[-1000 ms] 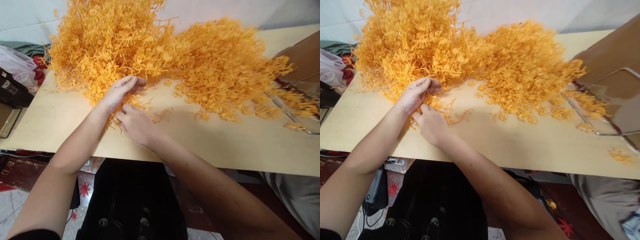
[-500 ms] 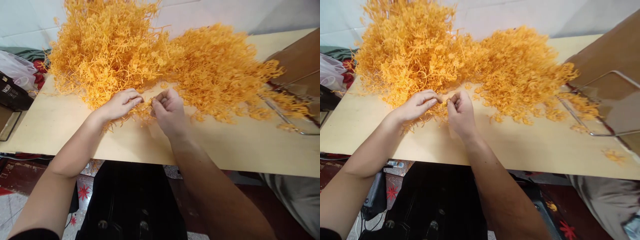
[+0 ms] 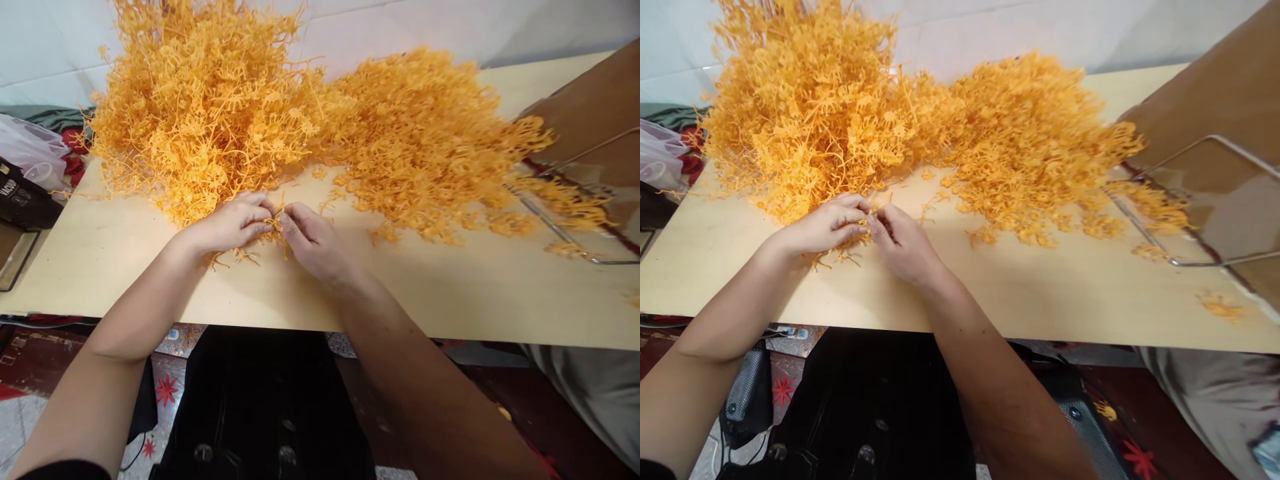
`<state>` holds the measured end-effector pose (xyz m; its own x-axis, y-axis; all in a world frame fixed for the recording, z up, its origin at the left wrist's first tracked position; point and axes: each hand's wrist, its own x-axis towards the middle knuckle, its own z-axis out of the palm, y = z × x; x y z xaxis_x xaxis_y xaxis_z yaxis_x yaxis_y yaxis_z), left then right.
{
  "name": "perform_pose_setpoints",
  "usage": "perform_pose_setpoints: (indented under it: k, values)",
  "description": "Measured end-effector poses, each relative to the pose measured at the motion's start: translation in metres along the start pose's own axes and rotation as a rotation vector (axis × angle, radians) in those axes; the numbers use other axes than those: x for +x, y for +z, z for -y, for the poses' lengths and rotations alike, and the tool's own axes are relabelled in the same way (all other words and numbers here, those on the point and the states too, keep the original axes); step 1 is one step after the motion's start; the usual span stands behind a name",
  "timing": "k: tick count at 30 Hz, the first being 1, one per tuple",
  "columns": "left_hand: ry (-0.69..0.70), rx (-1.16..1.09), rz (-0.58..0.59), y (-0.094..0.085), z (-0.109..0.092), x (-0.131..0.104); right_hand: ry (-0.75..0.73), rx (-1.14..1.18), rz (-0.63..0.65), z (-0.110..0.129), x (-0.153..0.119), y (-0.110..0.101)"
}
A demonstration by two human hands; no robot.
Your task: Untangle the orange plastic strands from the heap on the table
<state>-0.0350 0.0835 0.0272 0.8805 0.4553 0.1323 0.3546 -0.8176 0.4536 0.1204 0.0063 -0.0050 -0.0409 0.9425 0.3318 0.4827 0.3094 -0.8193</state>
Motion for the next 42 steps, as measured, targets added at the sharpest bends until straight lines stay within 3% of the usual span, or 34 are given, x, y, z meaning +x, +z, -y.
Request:
perform_pose_setpoints:
  k: [4, 12, 20, 25, 28, 31, 34, 36, 39, 42]
  values:
    - [-0.016, 0.01, 0.012, 0.0, -0.002, 0.0, -0.009, 0.061, 0.042, -0.001, -0.003, -0.001]
    - [-0.12, 0.174, 0.065, 0.013, -0.009, 0.003, 0.002, 0.027, -0.04, -0.003, -0.002, 0.001]
    - [-0.111, 0.284, 0.117, 0.018, -0.014, 0.007, -0.388, -0.442, -0.288, 0.002, -0.018, -0.001]
    - [-0.042, 0.308, 0.105, 0.026, -0.018, 0.007, -0.469, -0.58, -0.333, -0.001, -0.036, -0.004]
    - [-0.008, 0.299, 0.064, 0.037, -0.009, 0.014, -0.478, -0.51, -0.332, 0.014, -0.048, -0.006]
    - [-0.079, 0.278, -0.016, 0.047, 0.007, 0.024, -0.57, -0.378, -0.258, 0.048, -0.059, -0.012]
    - [-0.171, 0.098, -0.117, 0.043, 0.016, 0.029, -0.602, -0.331, -0.25, 0.072, -0.06, -0.021]
    - [-0.167, -0.161, -0.152, 0.03, 0.016, 0.023, -0.463, -0.368, -0.352, 0.065, -0.052, -0.032]
    - [-0.122, -0.673, -0.223, 0.006, 0.015, 0.005, -0.109, -0.251, -0.477, 0.021, -0.037, -0.057]
    - [-0.173, -1.127, -0.457, -0.011, 0.018, -0.01, 0.118, -0.067, -0.657, -0.035, -0.026, -0.089]
